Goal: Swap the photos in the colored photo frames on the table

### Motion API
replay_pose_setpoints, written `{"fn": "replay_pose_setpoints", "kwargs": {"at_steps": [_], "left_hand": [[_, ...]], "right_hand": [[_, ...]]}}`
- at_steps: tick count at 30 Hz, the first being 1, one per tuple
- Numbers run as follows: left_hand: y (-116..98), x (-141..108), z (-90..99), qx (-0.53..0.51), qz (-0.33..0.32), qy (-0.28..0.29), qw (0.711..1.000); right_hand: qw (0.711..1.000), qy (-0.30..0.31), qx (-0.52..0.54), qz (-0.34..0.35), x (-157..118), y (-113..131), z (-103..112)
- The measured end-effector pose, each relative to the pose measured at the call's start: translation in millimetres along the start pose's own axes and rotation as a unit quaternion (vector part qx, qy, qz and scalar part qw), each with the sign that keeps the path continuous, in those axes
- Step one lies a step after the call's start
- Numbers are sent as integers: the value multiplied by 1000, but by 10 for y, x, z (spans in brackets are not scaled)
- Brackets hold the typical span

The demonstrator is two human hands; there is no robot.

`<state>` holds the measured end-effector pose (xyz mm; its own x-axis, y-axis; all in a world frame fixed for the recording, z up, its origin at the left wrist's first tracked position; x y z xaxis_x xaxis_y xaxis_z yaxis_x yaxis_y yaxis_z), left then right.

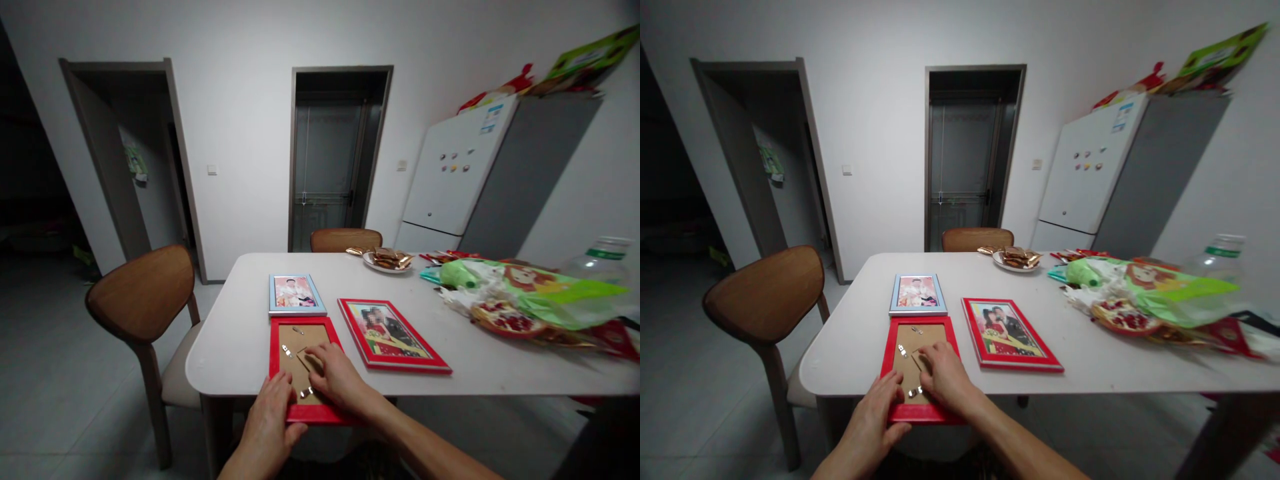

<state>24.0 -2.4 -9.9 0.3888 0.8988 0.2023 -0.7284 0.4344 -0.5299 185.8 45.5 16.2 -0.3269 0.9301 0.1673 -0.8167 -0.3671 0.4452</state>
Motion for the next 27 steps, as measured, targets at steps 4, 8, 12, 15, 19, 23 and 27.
{"fn": "replay_pose_setpoints", "kwargs": {"at_steps": [4,8,12,15,19,23,27], "left_hand": [[-5,-3,41,-67,-2,-3,998],[-6,112,159,-210,31,-54,976],[-2,325,254,-404,56,-99,908],[56,401,361,-523,94,-112,839],[337,275,607,-561,137,-147,803],[786,46,765,-516,204,-166,815],[1109,-43,782,-401,235,-158,871]], "right_hand": [[1000,-14,12,-18,52,3,34],[999,-41,9,-21,79,67,180],[997,-70,26,-1,101,269,314],[994,-79,60,42,95,386,362],[997,-76,30,4,47,186,391],[988,-16,-83,-130,-27,-208,335],[981,18,-103,-163,-41,-347,239]]}}
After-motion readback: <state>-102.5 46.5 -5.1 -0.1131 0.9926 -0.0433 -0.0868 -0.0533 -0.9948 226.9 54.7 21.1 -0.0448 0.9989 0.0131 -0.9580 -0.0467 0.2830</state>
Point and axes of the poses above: each hand's wrist, its own x-axis towards the middle knuckle, its own z-axis out of the back of the hand, y = z × x, the point moved 2 cm from there along x, towards the middle knuckle, and after that the axes turned 5 degrees about y, right-handed, at the moved point
